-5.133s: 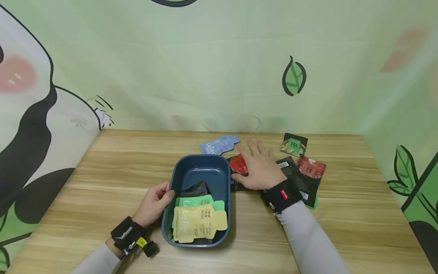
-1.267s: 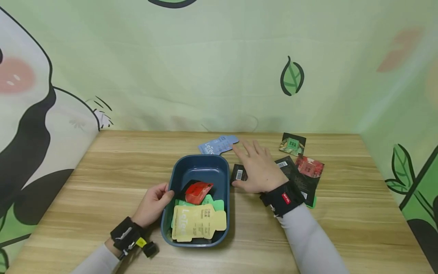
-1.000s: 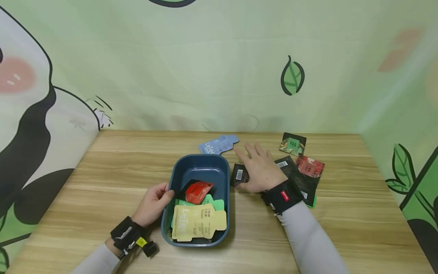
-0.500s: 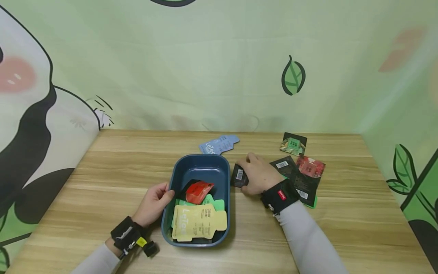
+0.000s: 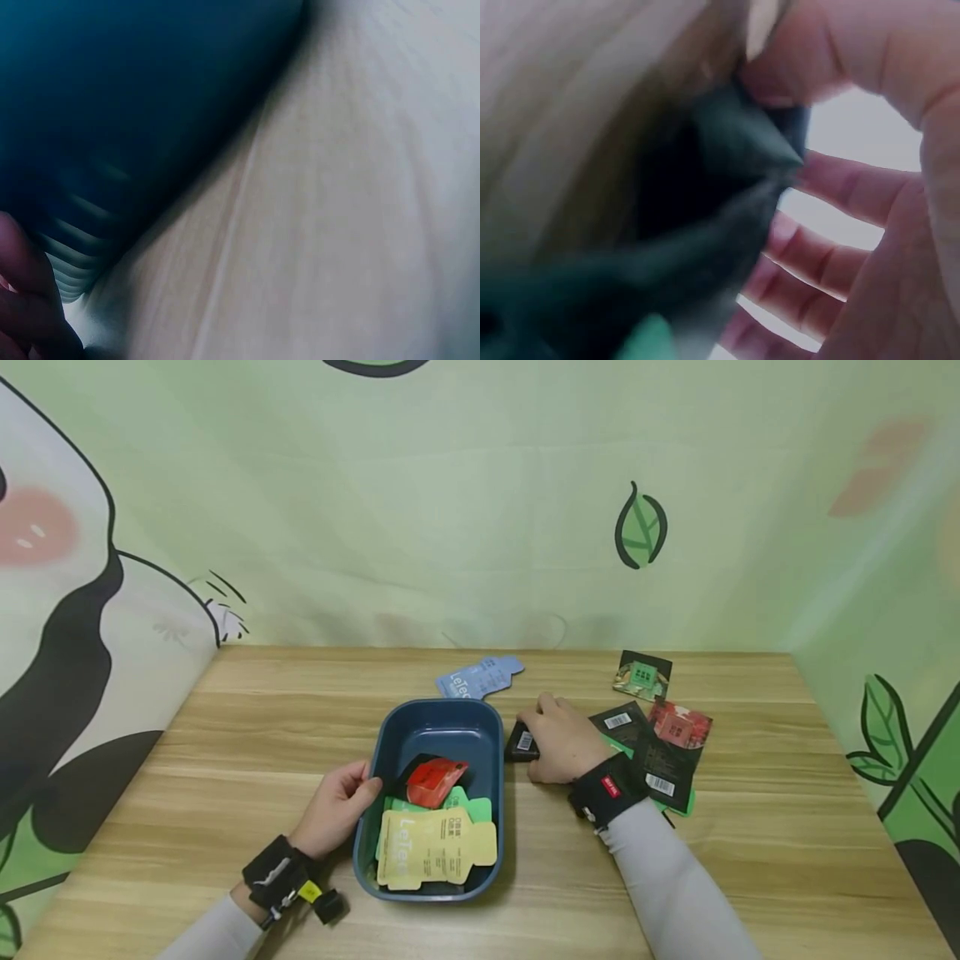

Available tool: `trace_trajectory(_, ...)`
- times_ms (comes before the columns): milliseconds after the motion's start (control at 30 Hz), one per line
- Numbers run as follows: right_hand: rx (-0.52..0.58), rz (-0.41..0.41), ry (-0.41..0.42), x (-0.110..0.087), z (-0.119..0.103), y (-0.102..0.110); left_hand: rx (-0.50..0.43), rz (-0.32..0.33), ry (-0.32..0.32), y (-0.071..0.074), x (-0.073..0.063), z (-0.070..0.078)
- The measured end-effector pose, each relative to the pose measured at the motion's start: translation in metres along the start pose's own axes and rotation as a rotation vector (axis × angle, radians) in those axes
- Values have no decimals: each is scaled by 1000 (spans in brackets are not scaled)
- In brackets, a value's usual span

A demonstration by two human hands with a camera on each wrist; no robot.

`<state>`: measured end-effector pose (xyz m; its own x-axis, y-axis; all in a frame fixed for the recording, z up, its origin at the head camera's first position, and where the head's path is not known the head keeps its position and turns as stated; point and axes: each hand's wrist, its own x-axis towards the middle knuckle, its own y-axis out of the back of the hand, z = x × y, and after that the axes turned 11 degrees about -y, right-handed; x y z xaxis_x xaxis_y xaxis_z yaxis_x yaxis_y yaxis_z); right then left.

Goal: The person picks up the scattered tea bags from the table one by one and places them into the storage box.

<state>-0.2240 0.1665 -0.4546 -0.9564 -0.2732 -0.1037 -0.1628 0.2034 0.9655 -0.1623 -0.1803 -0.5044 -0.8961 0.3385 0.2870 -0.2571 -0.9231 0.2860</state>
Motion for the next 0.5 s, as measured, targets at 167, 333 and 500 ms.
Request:
trace_trajectory(167,23,11,-9,2,0,-4,0,2,-4,0,0,1)
trace_trajectory(333,55,-5,-28,5,1,-7,-2,3,-6,0,0,0)
trace_trajectory(500,69,-13,-36,5,2,-8,-6,4,-9,0,0,0)
